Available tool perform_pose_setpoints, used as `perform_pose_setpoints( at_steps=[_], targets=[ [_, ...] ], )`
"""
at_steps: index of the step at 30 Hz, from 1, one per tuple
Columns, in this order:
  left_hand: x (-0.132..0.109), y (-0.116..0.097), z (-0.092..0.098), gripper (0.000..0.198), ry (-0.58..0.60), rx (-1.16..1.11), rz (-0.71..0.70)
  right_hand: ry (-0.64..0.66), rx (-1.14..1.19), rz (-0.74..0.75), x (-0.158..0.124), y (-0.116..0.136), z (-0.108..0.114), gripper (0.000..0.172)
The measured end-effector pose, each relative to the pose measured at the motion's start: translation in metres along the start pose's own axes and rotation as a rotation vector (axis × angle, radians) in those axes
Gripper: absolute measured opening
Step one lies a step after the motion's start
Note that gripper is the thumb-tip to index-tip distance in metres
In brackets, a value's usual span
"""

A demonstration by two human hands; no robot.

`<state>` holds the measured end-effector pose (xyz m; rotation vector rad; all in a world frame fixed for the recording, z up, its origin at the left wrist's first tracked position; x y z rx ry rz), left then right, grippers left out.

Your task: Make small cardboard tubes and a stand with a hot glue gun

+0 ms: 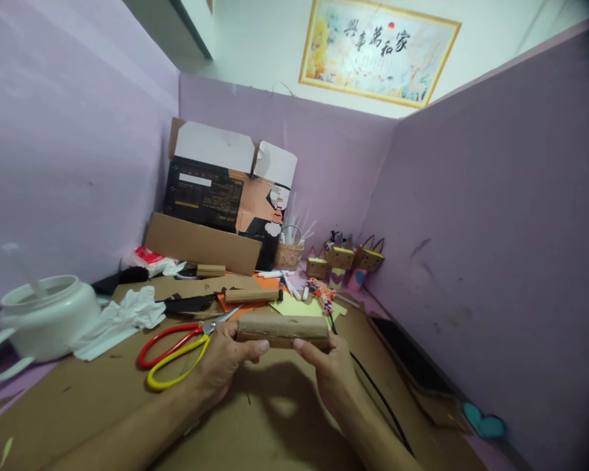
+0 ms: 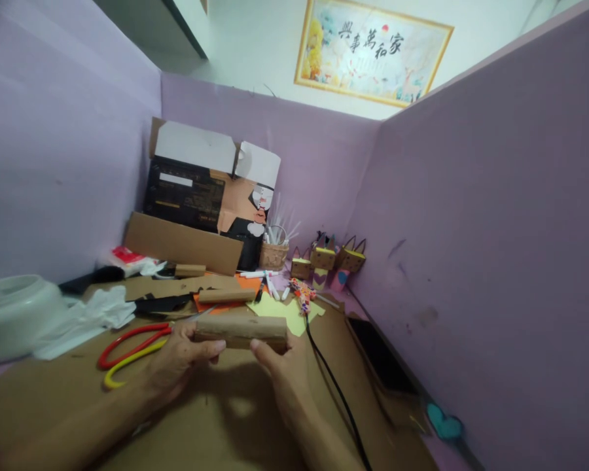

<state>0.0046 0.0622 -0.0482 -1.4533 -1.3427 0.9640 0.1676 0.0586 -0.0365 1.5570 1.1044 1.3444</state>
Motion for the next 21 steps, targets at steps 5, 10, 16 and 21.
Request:
perform_pose_setpoints(
  at_steps=[5,10,16,21],
  targets=[
    [0.000,0.003,0.000,0.014,-0.025,-0.037,0.011,-0.042,-0.098,0.011,-0.001,0.000,0.004,0.021],
    [0.001,0.006,0.000,0.013,-0.051,-0.062,0.038,-0.064,-0.166,0.028,-0.002,0.005,0.004,0.019],
    [0.004,0.010,0.004,0.014,-0.074,-0.058,0.072,-0.010,-0.125,0.032,-0.001,0.003,0.000,0.020],
    [0.007,0.012,0.014,0.016,-0.111,-0.065,0.104,0.063,-0.043,0.001,0.006,-0.004,0.003,0.018]
  ],
)
Point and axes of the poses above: each hand's wrist, its own x-axis towards the middle knuckle, its own z-axis out of the back of the hand, y = z × x, the point moved 10 cm from there along x, towards the middle knuckle, and after that the axes turned 2 degrees about z, right-handed, at the moved point
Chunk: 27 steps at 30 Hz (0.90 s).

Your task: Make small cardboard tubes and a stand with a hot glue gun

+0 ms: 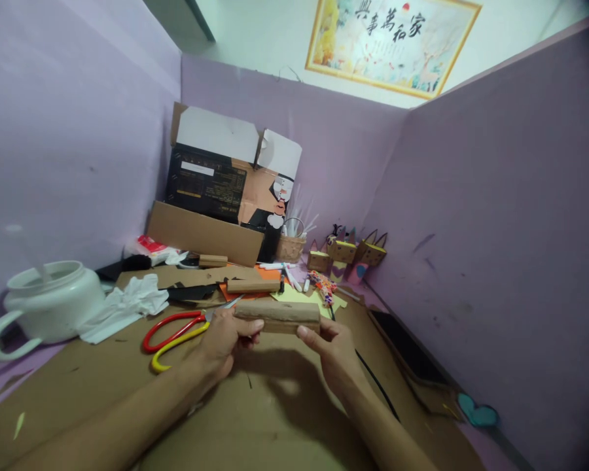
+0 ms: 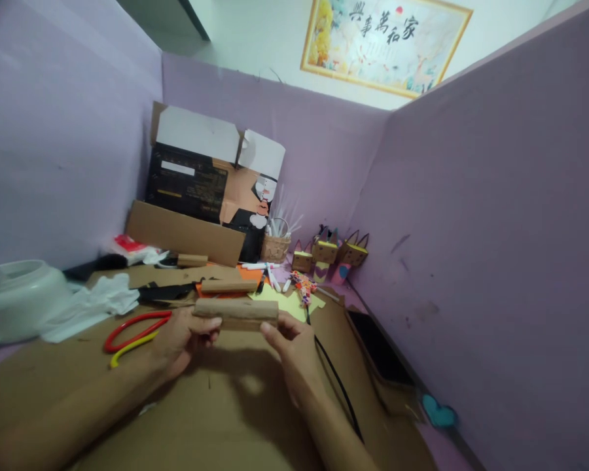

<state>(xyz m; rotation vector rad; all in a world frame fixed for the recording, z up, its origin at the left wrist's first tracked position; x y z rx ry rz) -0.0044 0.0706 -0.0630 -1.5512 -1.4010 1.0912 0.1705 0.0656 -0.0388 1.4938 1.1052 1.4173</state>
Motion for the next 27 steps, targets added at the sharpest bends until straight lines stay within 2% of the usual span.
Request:
perform_pose_setpoints(
  at_steps=[4,9,13,17,20,21,23,27],
  targets=[
    [0.002,-0.001,0.005,0.018,-0.035,-0.009,0.013,-0.088,0.020,0.001,0.004,-0.006,0.015,0.015],
    [0.003,-0.001,0.004,0.015,-0.028,0.040,0.006,-0.111,0.060,-0.020,0.003,-0.008,0.018,0.017],
    [0.004,-0.004,0.003,0.012,0.004,0.146,-0.021,-0.100,0.102,-0.106,0.005,-0.012,0.016,0.019],
    [0.003,-0.017,-0.003,0.010,0.081,0.269,-0.101,-0.151,0.157,-0.182,0.008,-0.016,0.022,0.025],
    [0.001,-0.038,-0.004,0.017,0.107,0.486,-0.245,-0.190,0.212,-0.175,0.011,-0.016,0.028,0.027],
    [0.001,-0.047,-0.001,0.016,0.070,0.557,-0.298,-0.199,0.231,-0.165,0.012,-0.016,0.029,0.027],
    [0.000,-0.066,0.016,0.014,-0.081,0.620,-0.372,-0.218,0.266,-0.145,0.014,-0.016,0.032,0.028],
    [-0.004,-0.097,0.054,0.024,-0.367,0.643,-0.417,-0.317,0.324,-0.069,0.019,-0.013,0.047,0.028]
  ],
)
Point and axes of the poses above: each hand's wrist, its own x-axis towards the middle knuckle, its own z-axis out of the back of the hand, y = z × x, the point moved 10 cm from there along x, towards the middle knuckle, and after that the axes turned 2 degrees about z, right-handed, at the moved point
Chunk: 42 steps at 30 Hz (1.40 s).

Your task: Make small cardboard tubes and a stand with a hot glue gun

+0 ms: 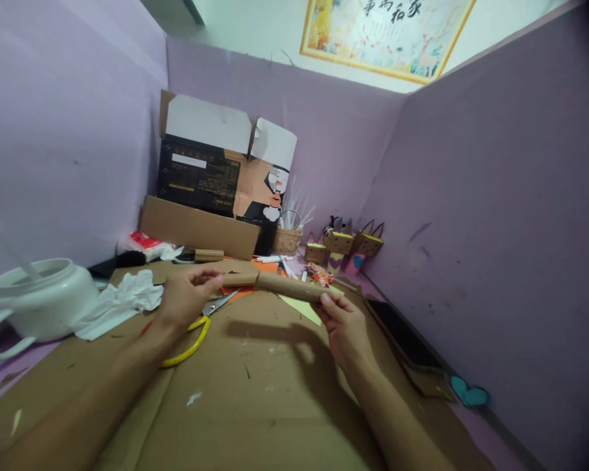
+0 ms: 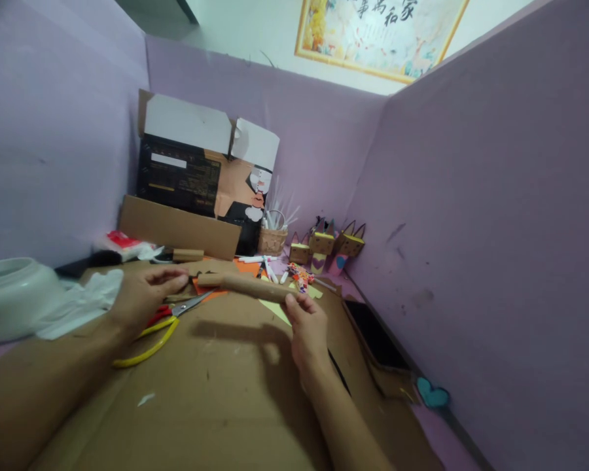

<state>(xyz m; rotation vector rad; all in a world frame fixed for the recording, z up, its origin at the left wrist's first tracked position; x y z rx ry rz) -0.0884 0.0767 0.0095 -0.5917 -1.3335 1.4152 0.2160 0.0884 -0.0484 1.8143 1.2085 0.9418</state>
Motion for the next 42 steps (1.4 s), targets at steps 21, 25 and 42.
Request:
perform_pose_setpoints(
  at_steps=[21,25,42],
  targets=[
    [-0.035,-0.023,-0.055,0.035,0.420,0.532,-0.262,0.234,-0.289,-0.224,-0.018,-0.037,-0.021,0.010],
    [0.005,-0.018,0.036,0.035,0.045,0.840,-0.099,0.134,-0.213,-0.192,-0.012,-0.026,-0.012,0.016],
    [-0.023,-0.076,0.060,0.015,-0.480,0.742,-0.607,0.046,-0.417,-0.165,-0.027,-0.035,-0.012,0.035]
  ],
)
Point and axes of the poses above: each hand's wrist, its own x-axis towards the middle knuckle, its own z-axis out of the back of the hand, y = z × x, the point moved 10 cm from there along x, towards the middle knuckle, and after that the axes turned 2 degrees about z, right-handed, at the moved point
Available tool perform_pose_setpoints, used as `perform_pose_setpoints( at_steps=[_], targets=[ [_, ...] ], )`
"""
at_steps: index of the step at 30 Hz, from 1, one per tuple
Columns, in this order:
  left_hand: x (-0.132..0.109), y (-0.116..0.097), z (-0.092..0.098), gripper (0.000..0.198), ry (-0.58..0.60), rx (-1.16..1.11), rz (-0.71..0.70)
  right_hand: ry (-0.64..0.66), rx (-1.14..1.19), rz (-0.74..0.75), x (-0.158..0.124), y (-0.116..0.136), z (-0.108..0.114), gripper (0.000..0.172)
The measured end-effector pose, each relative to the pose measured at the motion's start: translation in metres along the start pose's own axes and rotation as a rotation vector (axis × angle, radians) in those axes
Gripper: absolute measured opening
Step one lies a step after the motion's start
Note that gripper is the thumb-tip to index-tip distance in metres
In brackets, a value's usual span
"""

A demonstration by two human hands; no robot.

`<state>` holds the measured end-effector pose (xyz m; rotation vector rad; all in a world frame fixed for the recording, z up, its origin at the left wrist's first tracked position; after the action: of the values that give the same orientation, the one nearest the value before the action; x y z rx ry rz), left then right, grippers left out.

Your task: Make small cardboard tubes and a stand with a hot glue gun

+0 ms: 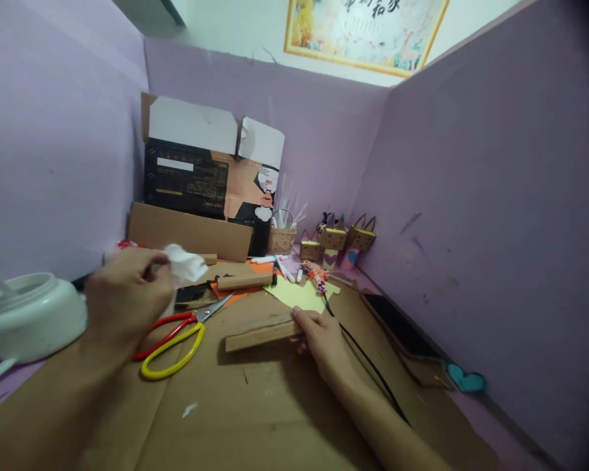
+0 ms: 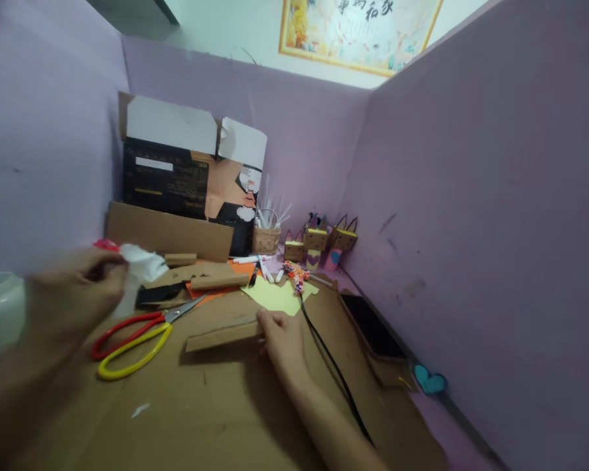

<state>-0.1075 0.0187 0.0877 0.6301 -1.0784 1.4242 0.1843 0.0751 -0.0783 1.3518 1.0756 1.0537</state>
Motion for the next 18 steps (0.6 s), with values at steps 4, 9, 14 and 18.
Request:
perform_pose_setpoints(
  at_steps=[4,9,14,18],
  targets=[
    [-0.035,-0.072,-0.015,0.012,0.128,-0.341,-0.274,0.051,-0.007,-0.035,-0.008,-0.006,-0.006,0.039],
    [-0.077,-0.108,-0.056,0.027,0.472,-0.486,-0.345,0.179,0.101,-0.093,-0.015,-0.007,-0.017,0.035],
    [-0.113,-0.138,-0.073,0.024,0.633,-0.338,-0.541,0.194,0.137,-0.105,-0.015,-0.013,-0.023,0.033],
    [-0.141,-0.144,-0.093,0.027,0.751,-0.295,-0.626,0.144,0.128,-0.116,-0.012,-0.021,-0.021,0.034]
  ],
)
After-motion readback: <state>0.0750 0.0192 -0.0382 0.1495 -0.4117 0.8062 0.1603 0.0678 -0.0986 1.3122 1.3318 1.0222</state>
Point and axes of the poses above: each hand's wrist, its own x-axis towards the middle knuckle, its own z-axis out of the back of the hand, y = z × x, the point moved 10 cm from there along x, towards the middle knuckle, and after that the axes turned 2 degrees about z, right-handed, at the moved point
